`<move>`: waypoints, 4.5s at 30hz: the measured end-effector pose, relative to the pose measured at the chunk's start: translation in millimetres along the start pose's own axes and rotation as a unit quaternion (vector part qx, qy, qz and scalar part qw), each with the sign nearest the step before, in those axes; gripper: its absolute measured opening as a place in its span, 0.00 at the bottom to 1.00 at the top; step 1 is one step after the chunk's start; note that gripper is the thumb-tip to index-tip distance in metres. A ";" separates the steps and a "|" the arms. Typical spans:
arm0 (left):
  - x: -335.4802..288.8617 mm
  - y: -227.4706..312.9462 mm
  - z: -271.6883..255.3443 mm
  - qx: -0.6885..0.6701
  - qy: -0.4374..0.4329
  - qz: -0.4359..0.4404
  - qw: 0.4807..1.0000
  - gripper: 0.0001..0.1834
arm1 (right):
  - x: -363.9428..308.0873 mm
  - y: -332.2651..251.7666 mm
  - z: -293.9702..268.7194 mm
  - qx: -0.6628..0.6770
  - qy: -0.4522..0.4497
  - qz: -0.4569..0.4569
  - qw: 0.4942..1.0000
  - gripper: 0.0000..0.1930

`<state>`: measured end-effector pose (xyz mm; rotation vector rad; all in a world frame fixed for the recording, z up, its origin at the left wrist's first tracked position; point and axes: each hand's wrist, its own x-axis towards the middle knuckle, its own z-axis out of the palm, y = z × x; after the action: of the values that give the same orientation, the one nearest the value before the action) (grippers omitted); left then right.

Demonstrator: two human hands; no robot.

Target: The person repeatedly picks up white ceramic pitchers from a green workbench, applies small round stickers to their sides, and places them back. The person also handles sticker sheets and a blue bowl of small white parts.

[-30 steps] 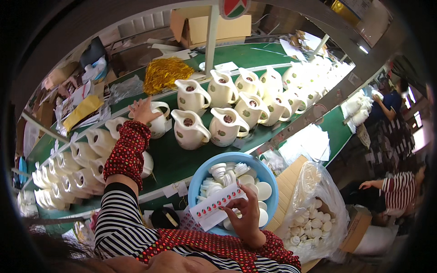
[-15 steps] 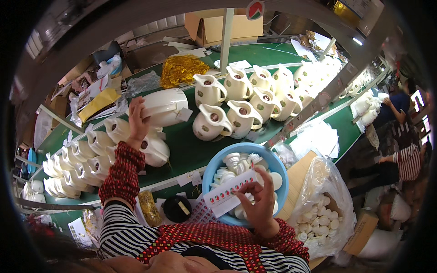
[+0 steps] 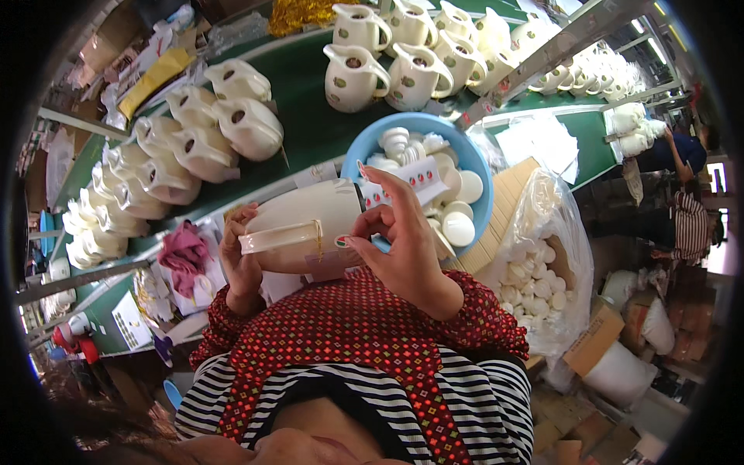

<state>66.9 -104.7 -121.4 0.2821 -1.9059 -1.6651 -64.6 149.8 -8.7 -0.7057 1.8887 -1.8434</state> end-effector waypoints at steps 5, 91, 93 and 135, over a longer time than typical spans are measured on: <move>-46.7 19.9 -9.9 0.047 -0.002 0.017 0.999 0.09 | -27.4 18.0 4.6 -0.034 -0.004 0.038 0.999 0.44; 523.0 -138.0 141.9 0.414 -0.404 0.393 0.715 0.04 | 32.1 113.7 -92.1 0.106 0.190 0.157 0.963 0.39; 531.9 -167.5 152.1 0.415 -0.414 0.439 0.681 0.04 | 34.4 115.0 -94.2 0.118 0.198 0.180 0.956 0.39; 69.2 -70.4 -20.2 -0.212 -0.255 -0.258 0.907 0.33 | -21.4 -1.0 6.7 0.062 0.042 0.141 0.987 0.37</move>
<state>7.2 -171.2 -168.0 0.1910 -1.8382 -2.6758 -43.5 157.6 -9.2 -0.3054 1.7999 -1.8115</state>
